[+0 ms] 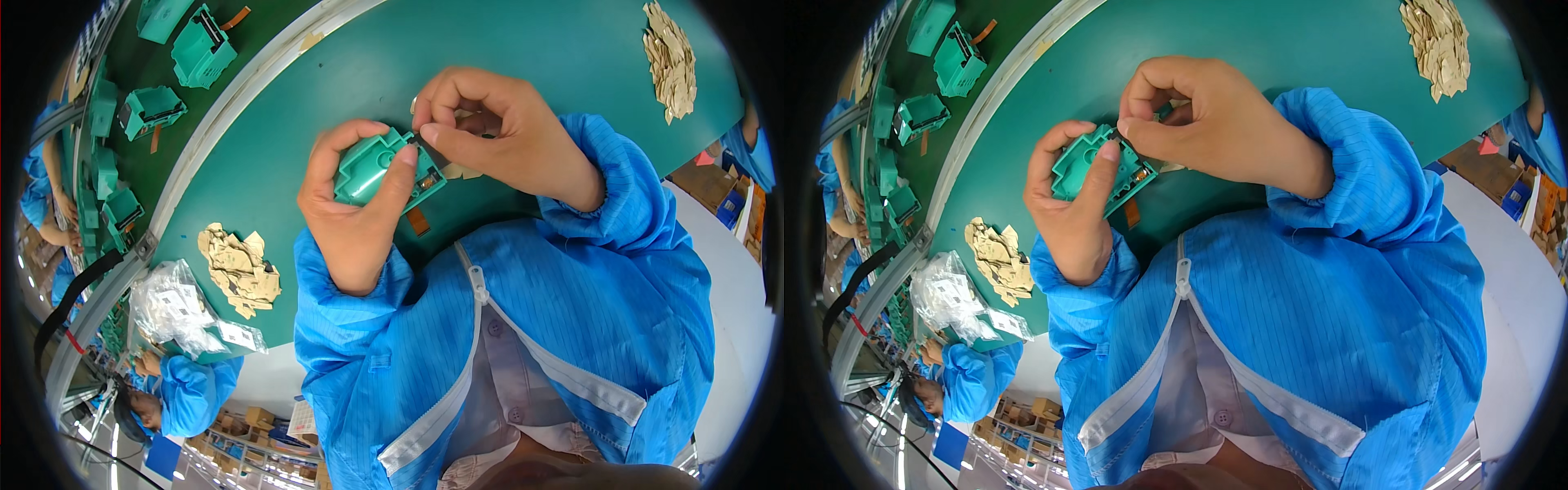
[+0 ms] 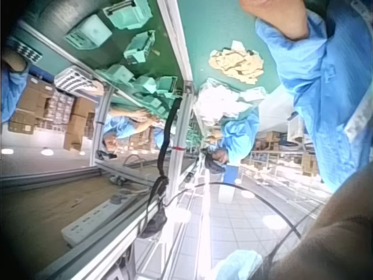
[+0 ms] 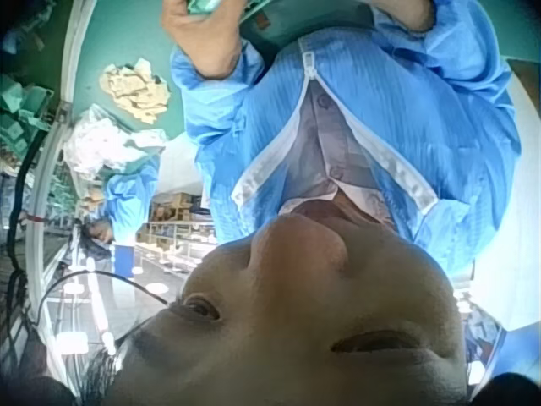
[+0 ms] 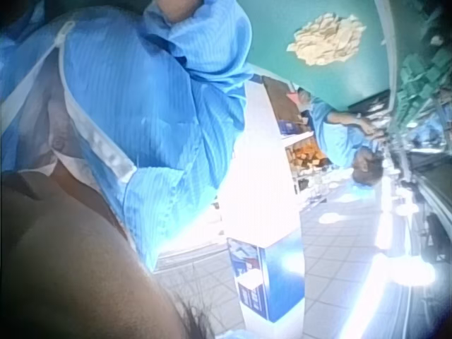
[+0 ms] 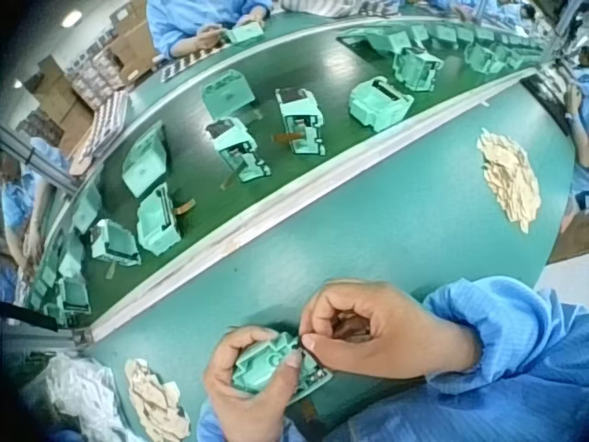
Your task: The person assembles electronic components by hand, placing small black and orange electronic components into green plastic housings.
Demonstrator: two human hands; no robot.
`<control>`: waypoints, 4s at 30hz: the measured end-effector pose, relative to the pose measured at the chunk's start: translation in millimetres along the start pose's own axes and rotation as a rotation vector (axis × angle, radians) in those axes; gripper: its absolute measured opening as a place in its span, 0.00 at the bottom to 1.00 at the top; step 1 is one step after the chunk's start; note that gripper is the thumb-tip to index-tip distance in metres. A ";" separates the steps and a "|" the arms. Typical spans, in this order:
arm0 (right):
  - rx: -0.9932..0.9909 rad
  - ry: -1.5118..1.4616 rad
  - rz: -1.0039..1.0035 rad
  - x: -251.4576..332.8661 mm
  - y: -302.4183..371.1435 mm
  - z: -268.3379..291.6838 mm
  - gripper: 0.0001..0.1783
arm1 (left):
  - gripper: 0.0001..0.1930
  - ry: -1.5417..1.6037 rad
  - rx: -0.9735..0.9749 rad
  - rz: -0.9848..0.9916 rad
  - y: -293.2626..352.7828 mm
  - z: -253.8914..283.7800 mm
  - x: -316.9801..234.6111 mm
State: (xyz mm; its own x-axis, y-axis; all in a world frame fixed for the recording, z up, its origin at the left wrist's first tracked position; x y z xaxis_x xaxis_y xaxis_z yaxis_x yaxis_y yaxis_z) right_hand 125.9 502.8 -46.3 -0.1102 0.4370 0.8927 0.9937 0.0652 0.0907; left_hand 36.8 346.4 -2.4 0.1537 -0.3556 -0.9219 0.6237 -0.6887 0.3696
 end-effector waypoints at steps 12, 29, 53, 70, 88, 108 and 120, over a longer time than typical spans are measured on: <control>0.005 0.031 0.018 -0.3 0.4 5.7 0.07 | 0.14 0.126 0.052 0.000 -4.2 0.3 -5.1; 0.112 -0.128 0.034 11.9 7.2 8.6 0.13 | 0.18 0.289 0.276 -0.198 -6.9 10.0 15.8; 0.162 -0.084 -0.060 30.2 20.2 15.1 0.10 | 0.17 0.534 0.312 -0.174 -12.0 -10.2 8.0; 0.129 -0.031 -0.054 31.9 24.6 21.1 0.14 | 0.16 0.514 0.286 -0.180 -14.0 -19.9 2.9; 0.169 -0.111 -0.080 43.5 29.2 28.7 0.05 | 0.18 0.516 0.258 -0.196 -18.6 -26.9 0.1; 0.041 0.104 0.014 40.1 31.4 31.1 0.10 | 0.17 0.562 0.280 -0.225 -25.0 -36.2 -3.8; 0.359 -0.256 -0.173 39.6 28.0 37.3 0.16 | 0.17 0.702 0.330 -0.291 -24.2 -35.2 1.6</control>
State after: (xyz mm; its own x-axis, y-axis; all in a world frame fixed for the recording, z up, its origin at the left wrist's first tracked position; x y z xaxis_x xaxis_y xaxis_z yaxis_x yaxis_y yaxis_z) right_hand 148.6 555.4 -24.8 -0.3190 0.5968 0.7362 0.8962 0.4426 0.0295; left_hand 49.0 384.8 -16.9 0.5318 0.2675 -0.8035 0.4720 -0.8814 0.0190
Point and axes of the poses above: each hand's wrist, its own y-axis away from the middle knuckle, its own z-axis out of the back of the hand, x = y × z, the point moved 1 cm from there along -y, towards the middle knuckle, and after that the axes turned 15 degrees about x, right-handed, at the moved point
